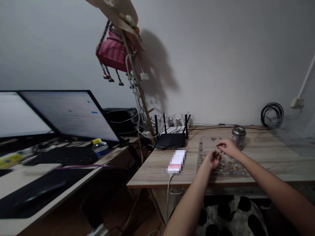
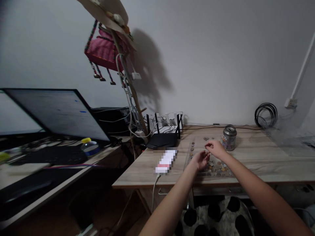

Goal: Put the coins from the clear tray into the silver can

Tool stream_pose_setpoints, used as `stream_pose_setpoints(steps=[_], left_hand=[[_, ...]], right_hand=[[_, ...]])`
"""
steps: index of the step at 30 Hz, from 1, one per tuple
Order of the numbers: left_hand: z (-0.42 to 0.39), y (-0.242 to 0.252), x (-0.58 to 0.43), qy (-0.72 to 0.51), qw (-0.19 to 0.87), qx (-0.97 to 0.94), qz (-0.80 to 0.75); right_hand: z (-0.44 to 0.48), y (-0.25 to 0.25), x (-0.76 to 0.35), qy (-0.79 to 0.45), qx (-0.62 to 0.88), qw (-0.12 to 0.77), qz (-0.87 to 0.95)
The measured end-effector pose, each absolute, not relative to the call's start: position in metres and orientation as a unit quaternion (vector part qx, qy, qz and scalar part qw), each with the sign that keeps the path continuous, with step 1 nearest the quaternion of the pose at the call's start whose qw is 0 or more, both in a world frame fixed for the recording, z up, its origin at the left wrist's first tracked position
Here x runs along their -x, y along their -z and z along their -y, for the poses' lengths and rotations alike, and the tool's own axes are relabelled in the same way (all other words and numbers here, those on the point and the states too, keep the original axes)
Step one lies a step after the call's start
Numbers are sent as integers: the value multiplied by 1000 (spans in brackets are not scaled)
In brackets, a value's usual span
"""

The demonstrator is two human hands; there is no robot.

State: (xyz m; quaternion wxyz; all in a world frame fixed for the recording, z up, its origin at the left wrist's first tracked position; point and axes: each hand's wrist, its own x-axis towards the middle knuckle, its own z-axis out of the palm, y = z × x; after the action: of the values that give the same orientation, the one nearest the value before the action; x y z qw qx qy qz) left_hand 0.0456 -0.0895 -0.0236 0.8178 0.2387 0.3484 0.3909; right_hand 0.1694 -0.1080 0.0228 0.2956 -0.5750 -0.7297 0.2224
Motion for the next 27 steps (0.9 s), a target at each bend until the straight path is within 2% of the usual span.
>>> stream_pose_setpoints(steps=[3, 8, 13, 22, 25, 27], left_hand=[[91, 31, -40, -423, 817, -182, -348], [91, 36, -37, -466, 808, -125, -338], [93, 35, -37, -477, 807, -101, -333], [93, 36, -37, -495, 800, -60, -334], [93, 37, -38, -500, 798, -46, -334], [94, 36, -39, -498, 800, -41, -333]], right_hand=[[115, -13, -186, -189, 595, 241, 743], [130, 18, -198, -187, 617, 75, 761], [126, 22, -189, -210, 609, 0, 765], [125, 17, -190, -306, 586, -30, 749], [117, 11, -189, -328, 589, 4, 738], [106, 3, -183, -324, 593, 59, 735]])
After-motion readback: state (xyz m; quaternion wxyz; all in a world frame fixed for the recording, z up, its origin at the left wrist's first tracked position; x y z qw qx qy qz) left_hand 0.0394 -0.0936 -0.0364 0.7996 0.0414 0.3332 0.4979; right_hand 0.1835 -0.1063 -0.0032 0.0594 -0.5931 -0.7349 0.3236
